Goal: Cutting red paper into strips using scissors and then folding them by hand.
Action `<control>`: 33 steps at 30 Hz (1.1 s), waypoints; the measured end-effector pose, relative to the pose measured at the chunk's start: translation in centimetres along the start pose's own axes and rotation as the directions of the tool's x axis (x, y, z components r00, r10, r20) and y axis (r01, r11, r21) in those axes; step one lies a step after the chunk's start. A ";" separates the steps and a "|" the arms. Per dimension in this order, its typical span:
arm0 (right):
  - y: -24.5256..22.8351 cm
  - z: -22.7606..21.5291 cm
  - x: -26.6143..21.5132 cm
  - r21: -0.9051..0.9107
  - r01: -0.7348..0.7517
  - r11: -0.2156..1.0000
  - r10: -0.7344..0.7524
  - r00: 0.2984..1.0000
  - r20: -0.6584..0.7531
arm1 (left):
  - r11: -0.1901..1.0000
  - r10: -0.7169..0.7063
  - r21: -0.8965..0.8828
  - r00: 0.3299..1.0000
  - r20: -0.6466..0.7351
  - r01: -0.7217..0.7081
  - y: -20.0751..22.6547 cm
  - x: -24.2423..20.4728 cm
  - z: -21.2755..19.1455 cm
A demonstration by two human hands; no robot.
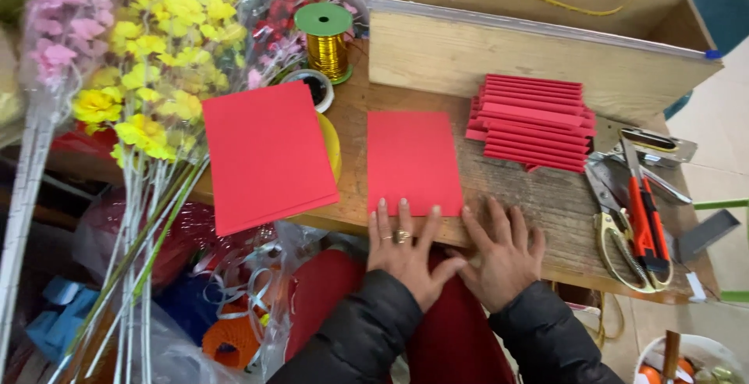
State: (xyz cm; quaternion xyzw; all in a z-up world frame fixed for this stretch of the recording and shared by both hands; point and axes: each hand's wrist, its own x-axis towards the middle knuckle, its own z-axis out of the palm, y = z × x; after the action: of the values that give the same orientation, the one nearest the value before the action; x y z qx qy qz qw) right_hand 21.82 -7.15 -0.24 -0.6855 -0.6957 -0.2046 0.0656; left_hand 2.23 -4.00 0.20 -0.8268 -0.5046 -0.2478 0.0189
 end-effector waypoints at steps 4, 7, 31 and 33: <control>0.1 0.6 -0.2 0.003 0.002 1.000 -0.002 1.000 0.011 | 0.999 -0.047 -0.003 0.999 0.000 0.047 1.1 0.2 0.4; 0.1 0.6 -0.2 -0.009 0.005 1.000 -0.005 1.000 -0.027 | 0.998 -0.068 -0.011 0.997 0.027 0.069 1.0 0.2 0.3; -0.5 -2.4 0.5 0.385 -0.013 0.923 -0.038 0.991 0.126 | 0.983 -0.086 -0.169 0.996 -0.038 0.078 2.0 0.2 -0.9; -0.3 -1.8 0.5 0.401 -0.018 0.916 -0.057 0.983 0.173 | 0.983 -0.095 -0.165 0.993 -0.075 0.082 1.0 0.4 -1.1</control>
State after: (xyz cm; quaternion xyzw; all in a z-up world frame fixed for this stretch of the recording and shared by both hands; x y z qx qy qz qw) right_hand 21.14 -7.33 1.55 -0.6662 -0.7327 0.0047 0.1391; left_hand 2.78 -4.51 1.58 -0.7914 -0.5180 -0.3223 -0.0382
